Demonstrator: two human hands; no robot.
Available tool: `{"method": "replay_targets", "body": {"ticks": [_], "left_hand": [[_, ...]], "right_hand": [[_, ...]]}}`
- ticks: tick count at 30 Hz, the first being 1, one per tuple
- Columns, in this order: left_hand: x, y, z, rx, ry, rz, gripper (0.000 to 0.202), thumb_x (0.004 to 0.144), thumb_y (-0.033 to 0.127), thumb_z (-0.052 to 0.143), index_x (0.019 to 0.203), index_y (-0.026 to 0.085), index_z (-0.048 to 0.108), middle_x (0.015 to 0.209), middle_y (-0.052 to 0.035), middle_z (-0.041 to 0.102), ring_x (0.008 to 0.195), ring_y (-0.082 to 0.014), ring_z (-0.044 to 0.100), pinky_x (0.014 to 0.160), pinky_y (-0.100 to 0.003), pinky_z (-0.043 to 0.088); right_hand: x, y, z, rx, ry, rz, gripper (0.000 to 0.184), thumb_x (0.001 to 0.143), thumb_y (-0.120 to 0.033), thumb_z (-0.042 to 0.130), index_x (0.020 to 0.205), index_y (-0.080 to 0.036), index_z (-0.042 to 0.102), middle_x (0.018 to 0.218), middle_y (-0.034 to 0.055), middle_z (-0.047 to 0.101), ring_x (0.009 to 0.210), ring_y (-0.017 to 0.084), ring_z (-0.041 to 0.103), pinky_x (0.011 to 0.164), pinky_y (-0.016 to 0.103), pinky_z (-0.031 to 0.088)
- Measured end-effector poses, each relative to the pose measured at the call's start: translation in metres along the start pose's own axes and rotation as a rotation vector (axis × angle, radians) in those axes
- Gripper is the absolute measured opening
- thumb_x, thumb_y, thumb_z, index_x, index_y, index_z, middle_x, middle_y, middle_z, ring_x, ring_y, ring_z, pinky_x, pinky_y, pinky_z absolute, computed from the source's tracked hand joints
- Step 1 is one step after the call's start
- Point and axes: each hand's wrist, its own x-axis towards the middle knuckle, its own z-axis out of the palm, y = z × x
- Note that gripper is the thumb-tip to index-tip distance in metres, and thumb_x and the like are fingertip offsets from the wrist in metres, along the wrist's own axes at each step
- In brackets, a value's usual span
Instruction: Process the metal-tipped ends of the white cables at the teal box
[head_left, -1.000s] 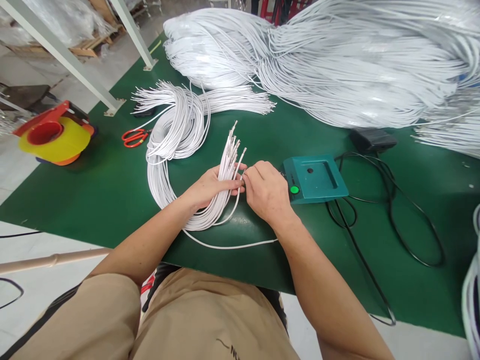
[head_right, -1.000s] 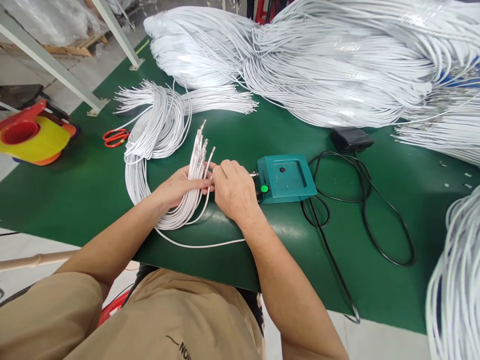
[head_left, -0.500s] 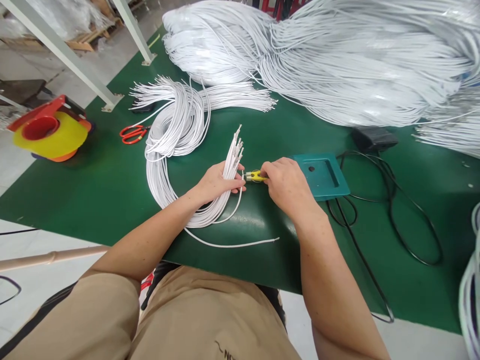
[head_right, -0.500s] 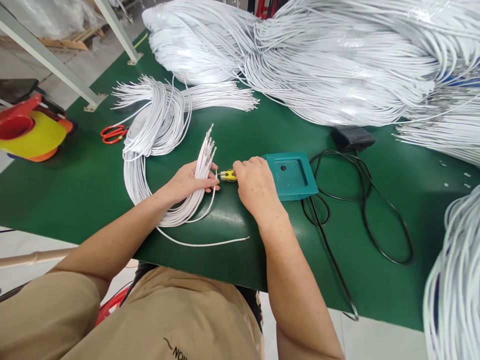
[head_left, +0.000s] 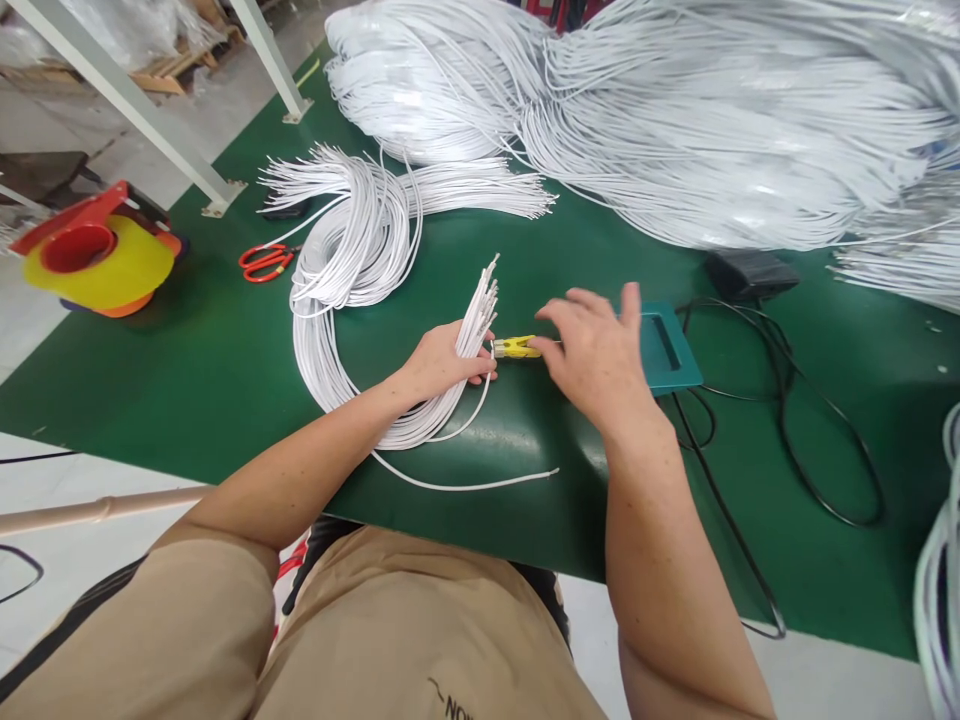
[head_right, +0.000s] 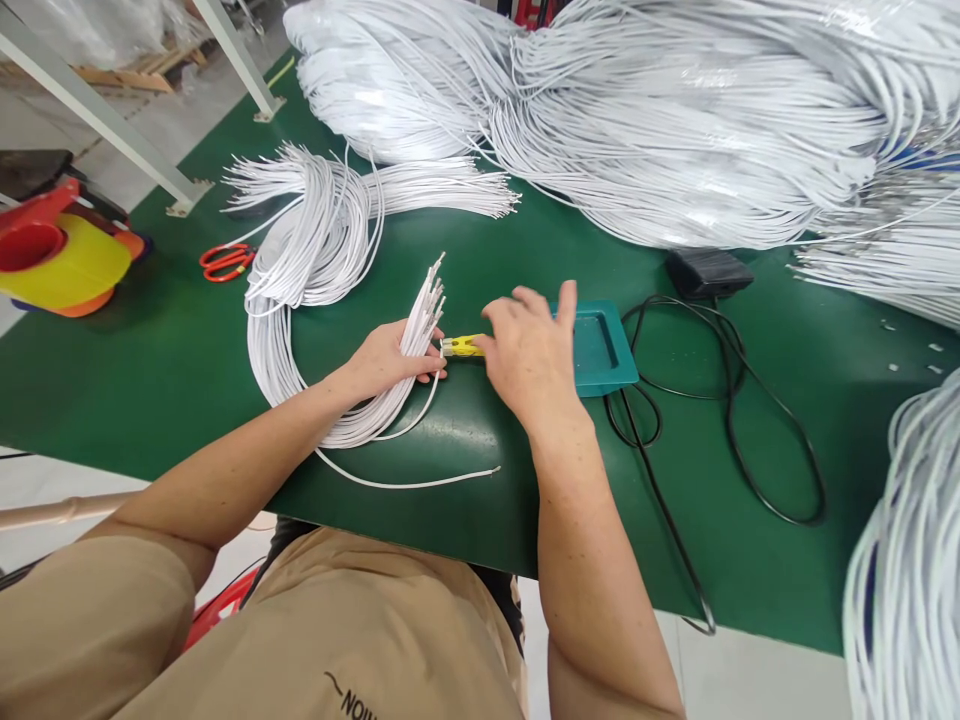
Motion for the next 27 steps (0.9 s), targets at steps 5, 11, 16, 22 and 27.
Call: {"method": "replay_targets", "body": {"ticks": [5,11,16,22,27], "left_hand": [[-0.003,0.007,-0.003,-0.008,-0.017,-0.033,0.039,0.068,0.02,0.075,0.104,0.015,0.06,0.077,-0.0033,0.072,0.07,-0.0184,0.072,0.074,-0.033,0.057],[-0.005,0.007,-0.012,-0.054,-0.024,-0.019,0.04,0.07,0.022,0.075,0.106,0.017,0.059,0.075,-0.0016,0.069,0.073,-0.0194,0.072,0.076,-0.034,0.055],[-0.006,0.005,-0.014,-0.119,0.027,0.066,0.042,0.066,0.023,0.078,0.105,0.017,0.061,0.103,-0.0059,0.068,0.08,-0.0161,0.068,0.068,-0.026,0.052],[-0.008,0.007,-0.017,-0.241,-0.001,0.068,0.049,0.065,0.023,0.081,0.108,0.017,0.058,0.098,-0.0047,0.068,0.082,-0.015,0.065,0.077,-0.03,0.052],[-0.009,0.008,-0.021,-0.2,-0.114,-0.004,0.042,0.066,0.027,0.081,0.103,0.018,0.063,0.106,-0.0064,0.067,0.081,-0.0146,0.065,0.077,-0.031,0.053]], "right_hand": [[-0.008,0.013,0.007,-0.134,0.094,0.238,0.038,0.096,-0.029,0.043,0.129,-0.012,0.053,0.138,0.0209,0.054,0.135,0.037,0.039,0.108,0.07,0.016],[-0.008,0.012,0.006,-0.101,0.167,0.206,0.036,0.095,-0.027,0.045,0.126,-0.013,0.057,0.134,0.0197,0.057,0.13,0.036,0.044,0.108,0.064,0.022],[-0.01,-0.029,-0.006,0.268,0.058,-0.203,0.028,0.096,-0.029,0.045,0.094,-0.018,0.07,0.098,0.0091,0.072,0.094,0.022,0.058,0.086,0.037,0.046],[-0.018,-0.081,0.003,0.246,-0.316,-0.447,0.023,0.09,-0.023,0.054,0.081,-0.013,0.073,0.08,0.0147,0.071,0.089,0.028,0.062,0.075,0.038,0.046],[-0.012,-0.066,-0.006,0.549,-0.574,-0.106,0.027,0.09,-0.023,0.054,0.067,-0.019,0.069,0.073,0.0072,0.071,0.061,0.018,0.06,0.057,0.03,0.041]]}}
